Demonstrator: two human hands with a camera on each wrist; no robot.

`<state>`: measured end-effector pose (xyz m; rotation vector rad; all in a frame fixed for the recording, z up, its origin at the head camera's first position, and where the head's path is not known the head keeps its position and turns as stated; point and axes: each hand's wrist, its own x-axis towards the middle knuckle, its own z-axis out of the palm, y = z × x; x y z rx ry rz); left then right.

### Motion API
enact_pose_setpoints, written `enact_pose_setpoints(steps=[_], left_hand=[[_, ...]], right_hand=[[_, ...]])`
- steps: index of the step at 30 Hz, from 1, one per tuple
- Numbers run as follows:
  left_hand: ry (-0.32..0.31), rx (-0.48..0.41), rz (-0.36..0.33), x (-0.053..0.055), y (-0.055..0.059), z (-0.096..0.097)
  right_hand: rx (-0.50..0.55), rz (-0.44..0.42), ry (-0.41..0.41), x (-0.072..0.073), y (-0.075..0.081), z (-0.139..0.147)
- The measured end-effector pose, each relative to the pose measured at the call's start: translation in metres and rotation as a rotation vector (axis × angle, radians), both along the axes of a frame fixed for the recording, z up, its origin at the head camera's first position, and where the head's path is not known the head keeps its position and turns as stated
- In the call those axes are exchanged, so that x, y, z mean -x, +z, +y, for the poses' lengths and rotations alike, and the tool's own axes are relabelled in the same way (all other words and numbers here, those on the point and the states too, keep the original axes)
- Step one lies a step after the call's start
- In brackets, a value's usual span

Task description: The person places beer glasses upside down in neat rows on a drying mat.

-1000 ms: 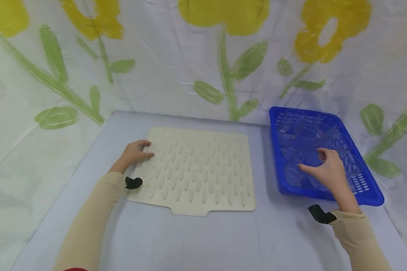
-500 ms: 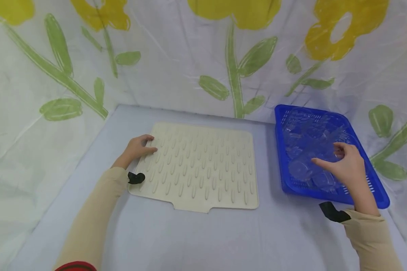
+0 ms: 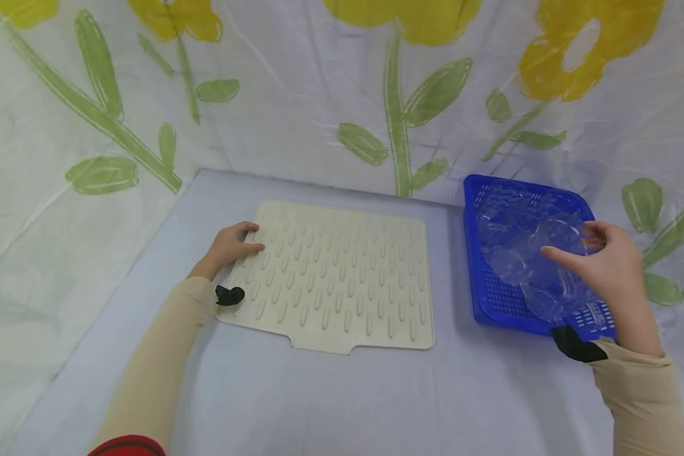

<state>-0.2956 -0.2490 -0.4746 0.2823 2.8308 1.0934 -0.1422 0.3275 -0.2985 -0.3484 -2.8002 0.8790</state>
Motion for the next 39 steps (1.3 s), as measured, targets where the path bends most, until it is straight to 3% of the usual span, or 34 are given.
enact_pose_setpoints(steps=[7, 14, 21, 26, 33, 39], left_hand=[[0.012, -0.037, 0.016, 0.001, 0.000, -0.001], [0.011, -0.084, -0.002, -0.002, -0.001, -0.001], [0.009, -0.084, -0.008, -0.006, -0.004, -0.003], [0.011, -0.089, 0.006, -0.007, -0.005, -0.004], [0.017, -0.105, 0.012, -0.005, -0.006, -0.004], [0.025, -0.136, 0.017, -0.005, -0.007, -0.004]], right_hand=[[-0.012, 0.015, 0.005, 0.001, 0.009, -0.005], [0.056, 0.035, 0.065, -0.006, 0.012, -0.012], [0.111, 0.036, 0.210, -0.004, 0.016, -0.023], [0.100, 0.038, 0.251, 0.001, 0.018, -0.031], [0.149, -0.020, 0.271, 0.004, 0.018, -0.039], [0.122, -0.080, 0.314, 0.007, 0.013, -0.047]])
